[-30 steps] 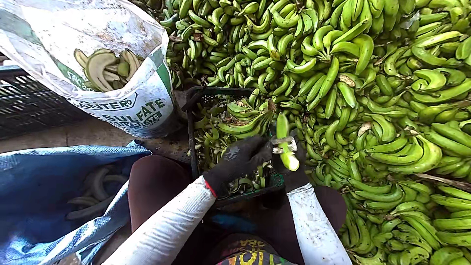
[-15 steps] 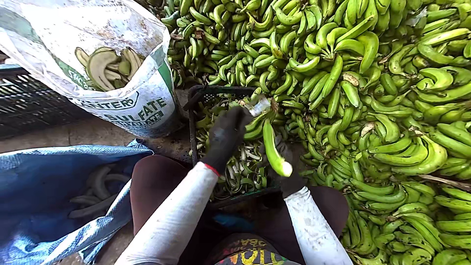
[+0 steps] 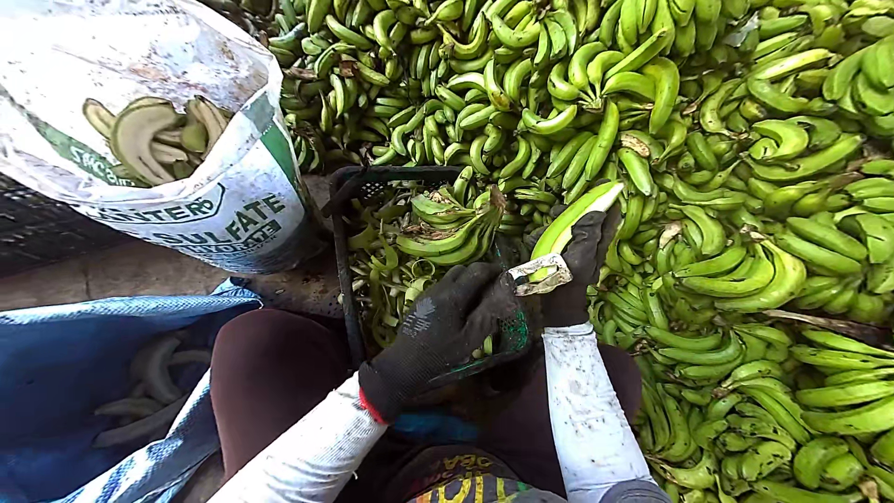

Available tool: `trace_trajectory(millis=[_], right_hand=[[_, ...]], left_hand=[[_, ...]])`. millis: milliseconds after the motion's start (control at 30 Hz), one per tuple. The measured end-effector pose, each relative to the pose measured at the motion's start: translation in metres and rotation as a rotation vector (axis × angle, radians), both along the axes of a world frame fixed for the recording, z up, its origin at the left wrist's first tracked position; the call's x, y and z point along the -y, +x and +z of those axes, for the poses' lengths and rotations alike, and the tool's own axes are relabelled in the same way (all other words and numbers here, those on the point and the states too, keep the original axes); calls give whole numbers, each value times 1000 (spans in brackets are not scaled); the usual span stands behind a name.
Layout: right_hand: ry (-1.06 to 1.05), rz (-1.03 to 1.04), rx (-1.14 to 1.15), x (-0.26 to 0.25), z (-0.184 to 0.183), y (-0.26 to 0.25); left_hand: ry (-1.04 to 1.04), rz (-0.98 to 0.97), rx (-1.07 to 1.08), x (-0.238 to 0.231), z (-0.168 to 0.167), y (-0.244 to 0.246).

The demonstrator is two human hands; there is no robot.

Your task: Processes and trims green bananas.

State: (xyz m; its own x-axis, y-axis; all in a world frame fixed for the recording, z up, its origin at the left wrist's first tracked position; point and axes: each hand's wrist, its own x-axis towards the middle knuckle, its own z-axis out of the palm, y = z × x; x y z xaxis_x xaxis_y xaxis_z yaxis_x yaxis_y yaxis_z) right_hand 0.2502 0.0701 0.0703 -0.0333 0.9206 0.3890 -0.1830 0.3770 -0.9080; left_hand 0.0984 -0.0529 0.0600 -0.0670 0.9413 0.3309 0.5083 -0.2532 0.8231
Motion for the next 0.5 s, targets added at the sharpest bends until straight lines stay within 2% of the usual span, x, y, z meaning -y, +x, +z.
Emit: trace_trajectory(millis=[67, 167, 267, 300, 367, 433, 500], right_hand=[[-133, 214, -15, 10, -14, 3], [-322, 482, -40, 21, -40, -9], [-612, 924, -278, 24, -52, -9], [-642, 960, -269, 22, -52, -6], [-587, 818, -139, 18, -39, 0], [-394, 481, 45, 22, -20, 1], [-172, 191, 67, 13, -10, -9]], left_hand=[[40, 62, -102, -9, -6, -6], [81, 256, -254, -28, -19, -27], [30, 394, -208, -37, -26, -47], [20, 416, -165, -38, -26, -52], [35, 411, -104, -35, -21, -55], [75, 345, -96, -27, -13, -46], [114, 297, -61, -20, -10, -27]])
